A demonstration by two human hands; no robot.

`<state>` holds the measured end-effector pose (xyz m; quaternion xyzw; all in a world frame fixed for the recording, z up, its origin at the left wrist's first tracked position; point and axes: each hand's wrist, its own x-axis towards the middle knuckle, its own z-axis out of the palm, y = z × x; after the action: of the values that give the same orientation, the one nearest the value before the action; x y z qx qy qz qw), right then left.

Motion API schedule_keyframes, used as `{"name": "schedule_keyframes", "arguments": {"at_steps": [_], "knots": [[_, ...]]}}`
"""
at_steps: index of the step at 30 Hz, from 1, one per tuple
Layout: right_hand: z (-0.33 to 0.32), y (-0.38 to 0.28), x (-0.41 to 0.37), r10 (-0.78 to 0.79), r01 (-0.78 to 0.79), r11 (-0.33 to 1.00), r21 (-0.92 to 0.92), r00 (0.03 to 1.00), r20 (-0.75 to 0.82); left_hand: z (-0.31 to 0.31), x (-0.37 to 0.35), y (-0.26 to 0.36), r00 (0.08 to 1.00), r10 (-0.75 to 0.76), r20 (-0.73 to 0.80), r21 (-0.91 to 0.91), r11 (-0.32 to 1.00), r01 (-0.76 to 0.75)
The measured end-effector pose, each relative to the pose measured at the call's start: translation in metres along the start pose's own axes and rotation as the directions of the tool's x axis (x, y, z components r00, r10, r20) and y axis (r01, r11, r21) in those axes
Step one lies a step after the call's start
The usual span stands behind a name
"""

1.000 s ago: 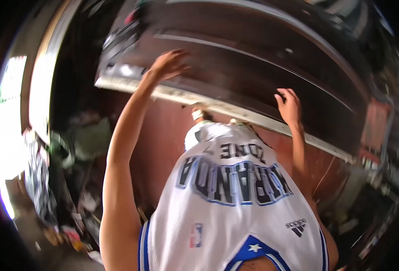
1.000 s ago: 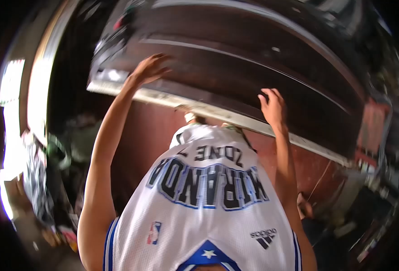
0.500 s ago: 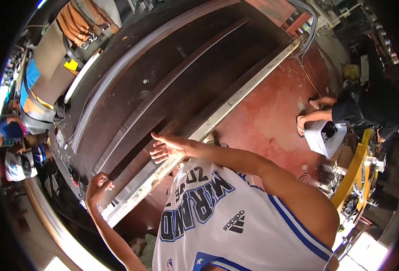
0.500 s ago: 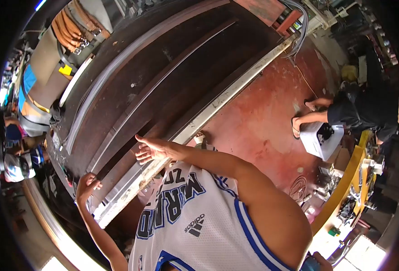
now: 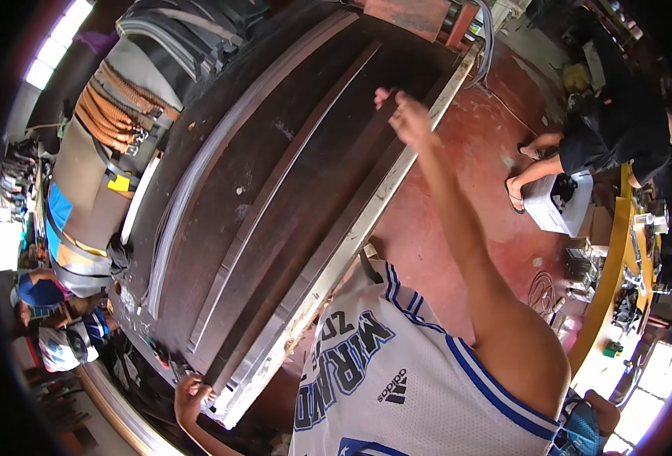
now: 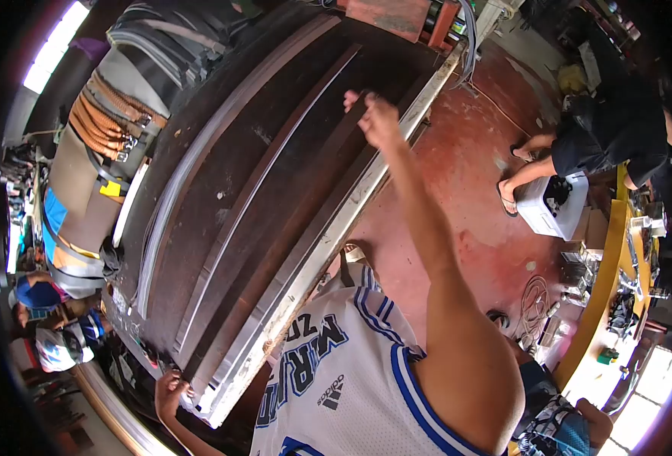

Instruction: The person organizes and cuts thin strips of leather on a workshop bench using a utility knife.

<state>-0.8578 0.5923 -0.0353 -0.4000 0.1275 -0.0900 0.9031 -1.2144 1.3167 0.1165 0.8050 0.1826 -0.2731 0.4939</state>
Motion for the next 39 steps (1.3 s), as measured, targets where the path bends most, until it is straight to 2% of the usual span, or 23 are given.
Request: {"name": "schedule_keyframes", "arguments": {"at_steps": [2, 4, 5, 6, 8, 10, 11, 14, 18, 20, 23, 27, 31, 34, 39], "knots": [[-0.018, -0.042, 0.026, -0.053, 0.048, 0.998, -0.051, 0.995, -0.088, 0.009, 0.003, -0.007, 1.0, -0.017, 0.02, -0.024, 1.0, 0.017], [-0.054, -0.064, 0.058, -0.074, 0.04, 0.975, -0.22, 0.986, -0.149, 0.02, 0.008, -0.008, 0.997, -0.044, 0.063, -0.031, 0.998, 0.046], [-0.069, -0.065, 0.075, -0.149, 0.046, 0.96, -0.277, 0.92, -0.362, 0.023, 0.014, -0.017, 0.993, -0.047, 0.106, -0.006, 0.999, 0.048], [-0.066, -0.075, 0.07, -0.195, 0.087, 0.957, -0.277, 0.899, -0.392, 0.029, 0.018, -0.016, 0.993, -0.075, 0.093, 0.047, 0.996, 0.071], [-0.069, -0.086, 0.067, -0.237, 0.125, 0.953, -0.275, 0.874, -0.424, 0.04, 0.025, -0.013, 0.992, -0.073, 0.106, 0.028, 0.997, 0.07], [-0.089, -0.089, 0.072, -0.274, 0.045, 0.898, -0.438, 0.836, -0.476, 0.049, 0.031, -0.016, 0.991, -0.072, 0.115, 0.002, 0.997, 0.072], [-0.099, -0.088, 0.075, -0.27, 0.042, 0.9, -0.434, 0.835, -0.479, 0.054, 0.033, -0.017, 0.988, -0.085, 0.128, -0.033, 0.995, 0.09], [-0.125, -0.081, 0.089, -0.301, 0.035, 0.885, -0.465, 0.805, -0.511, 0.072, 0.035, 0.0, 0.985, -0.099, 0.142, 0.065, 0.994, 0.091], [-0.159, -0.066, 0.108, -0.318, 0.05, 0.886, -0.461, 0.79, -0.525, 0.08, 0.037, -0.002, 0.983, -0.131, 0.131, 0.086, 0.989, 0.12], [-0.182, -0.055, 0.127, -0.323, -0.074, 0.837, -0.542, 0.733, -0.599, 0.082, 0.038, 0.001, 0.983, -0.125, 0.133, 0.087, 0.99, 0.114], [-0.179, -0.052, 0.121, -0.375, -0.011, 0.834, -0.551, 0.722, -0.582, 0.09, 0.038, 0.009, 0.984, -0.129, 0.126, 0.086, 0.989, 0.119], [-0.166, -0.054, 0.115, -0.415, -0.083, 0.785, -0.614, 0.666, -0.62, 0.095, 0.038, 0.007, 0.985, -0.135, 0.109, 0.101, 0.987, 0.124], [-0.163, -0.059, 0.113, -0.379, -0.129, 0.789, -0.601, 0.668, -0.641, 0.097, 0.039, 0.004, 0.987, -0.119, 0.106, 0.099, 0.989, 0.109], [-0.169, -0.059, 0.116, -0.362, -0.081, 0.817, -0.572, 0.699, -0.617, 0.102, 0.042, 0.008, 0.987, -0.136, 0.08, 0.116, 0.985, 0.126], [-0.191, -0.051, 0.13, -0.295, 0.022, 0.906, -0.423, 0.748, -0.594, 0.106, 0.043, 0.005, 0.99, -0.133, 0.037, 0.088, 0.988, 0.13]]}}
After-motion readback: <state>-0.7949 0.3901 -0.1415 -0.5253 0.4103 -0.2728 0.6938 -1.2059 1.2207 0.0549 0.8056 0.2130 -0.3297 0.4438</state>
